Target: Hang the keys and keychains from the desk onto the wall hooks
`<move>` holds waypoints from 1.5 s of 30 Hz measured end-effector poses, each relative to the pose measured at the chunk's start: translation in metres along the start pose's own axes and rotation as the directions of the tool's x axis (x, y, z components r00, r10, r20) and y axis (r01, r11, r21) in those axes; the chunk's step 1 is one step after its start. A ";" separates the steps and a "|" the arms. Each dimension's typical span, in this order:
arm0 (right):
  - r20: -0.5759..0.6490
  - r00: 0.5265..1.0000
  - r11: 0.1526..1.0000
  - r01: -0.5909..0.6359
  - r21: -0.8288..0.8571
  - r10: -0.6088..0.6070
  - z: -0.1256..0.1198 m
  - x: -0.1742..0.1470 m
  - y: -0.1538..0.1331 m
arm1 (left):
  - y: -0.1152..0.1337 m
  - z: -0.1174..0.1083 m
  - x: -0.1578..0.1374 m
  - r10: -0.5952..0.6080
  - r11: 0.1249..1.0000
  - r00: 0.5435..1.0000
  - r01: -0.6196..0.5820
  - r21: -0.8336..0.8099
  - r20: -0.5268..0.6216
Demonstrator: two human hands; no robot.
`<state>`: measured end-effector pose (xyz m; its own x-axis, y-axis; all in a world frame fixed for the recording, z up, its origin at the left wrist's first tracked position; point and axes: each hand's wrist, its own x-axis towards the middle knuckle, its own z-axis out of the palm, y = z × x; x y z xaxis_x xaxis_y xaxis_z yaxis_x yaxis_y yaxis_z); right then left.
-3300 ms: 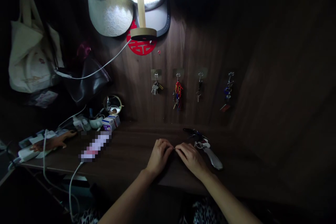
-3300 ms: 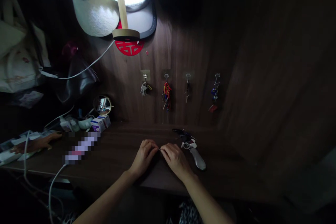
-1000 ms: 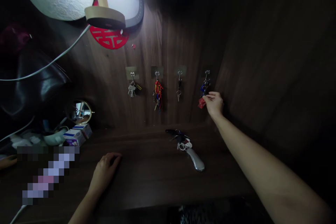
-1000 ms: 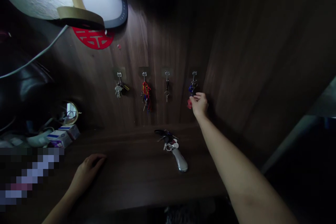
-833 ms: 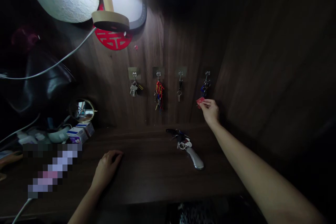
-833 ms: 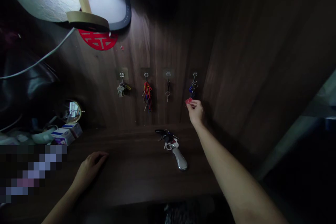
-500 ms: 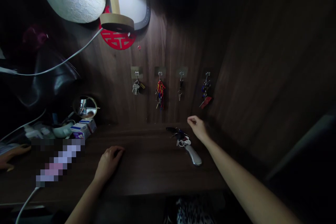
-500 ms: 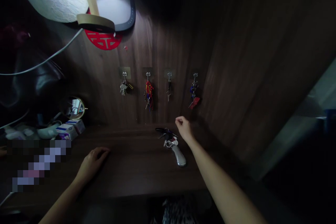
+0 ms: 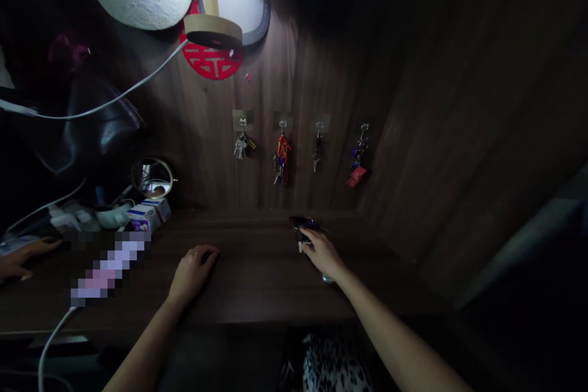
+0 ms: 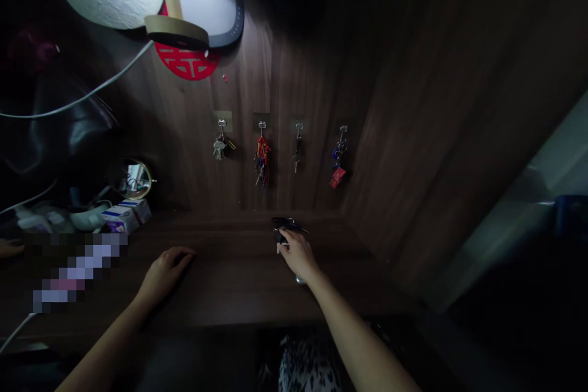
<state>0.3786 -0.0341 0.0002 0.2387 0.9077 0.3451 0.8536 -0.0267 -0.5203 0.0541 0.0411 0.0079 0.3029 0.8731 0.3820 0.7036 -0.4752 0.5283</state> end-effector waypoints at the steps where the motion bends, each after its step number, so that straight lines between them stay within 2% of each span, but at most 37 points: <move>1: 0.005 1.000 1.000 0.011 0.009 -0.011 0.004 0.000 -0.007 | 0.001 0.000 -0.001 0.000 1.000 1.000 0.000 -0.002 0.001; 10: 0.054 0.997 0.998 0.047 0.034 -0.049 0.046 0.011 -0.068 | 0.002 -0.002 -0.001 0.001 1.000 1.000 -0.001 0.002 0.002; 15: 0.085 0.993 0.986 0.072 0.149 -0.086 0.064 0.022 -0.082 | 0.001 0.000 -0.001 -0.004 1.000 1.000 0.004 0.006 0.004; 19: 0.025 0.999 0.923 0.034 0.383 -0.047 0.072 0.031 -0.076 | -0.001 0.001 -0.001 -0.004 1.000 1.000 0.004 0.007 0.001; 22: -0.076 0.997 0.902 0.010 0.432 0.025 0.067 0.039 -0.063 | -0.001 0.001 -0.001 0.004 1.000 1.000 -0.004 0.011 0.001; 27: -0.225 0.966 0.949 -0.052 0.312 0.127 0.037 0.050 -0.030 | -0.002 0.002 -0.001 0.002 1.000 1.000 -0.002 0.012 -0.005; 30: -0.327 0.916 0.972 -0.226 0.057 0.232 0.021 0.052 -0.006 | -0.003 0.003 -0.001 0.002 1.000 1.000 -0.002 0.004 -0.014; 33: -0.291 0.917 0.957 -0.290 -0.023 0.272 0.013 0.050 0.013 | -0.004 0.003 0.000 0.011 1.000 1.000 -0.011 -0.003 -0.012; 36: -0.248 0.937 0.967 -0.253 -0.003 0.245 0.012 0.046 0.019 | -0.004 0.003 0.000 0.016 1.000 1.000 -0.016 -0.001 -0.013; 43: -0.181 0.970 0.976 -0.134 0.171 0.165 0.024 0.033 -0.004 | 0.000 0.002 -0.001 0.007 1.000 1.000 -0.007 0.022 -0.001; 45: -0.173 0.972 0.954 -0.105 0.280 0.158 0.026 0.028 -0.013 | 0.000 0.002 0.000 0.006 1.000 1.000 -0.006 0.013 0.006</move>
<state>0.3615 0.0024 -0.0040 0.4468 0.8057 0.3888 0.6600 -0.0035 -0.7513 0.0554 0.0408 0.0067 0.3110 0.8708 0.3809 0.7097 -0.4793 0.5163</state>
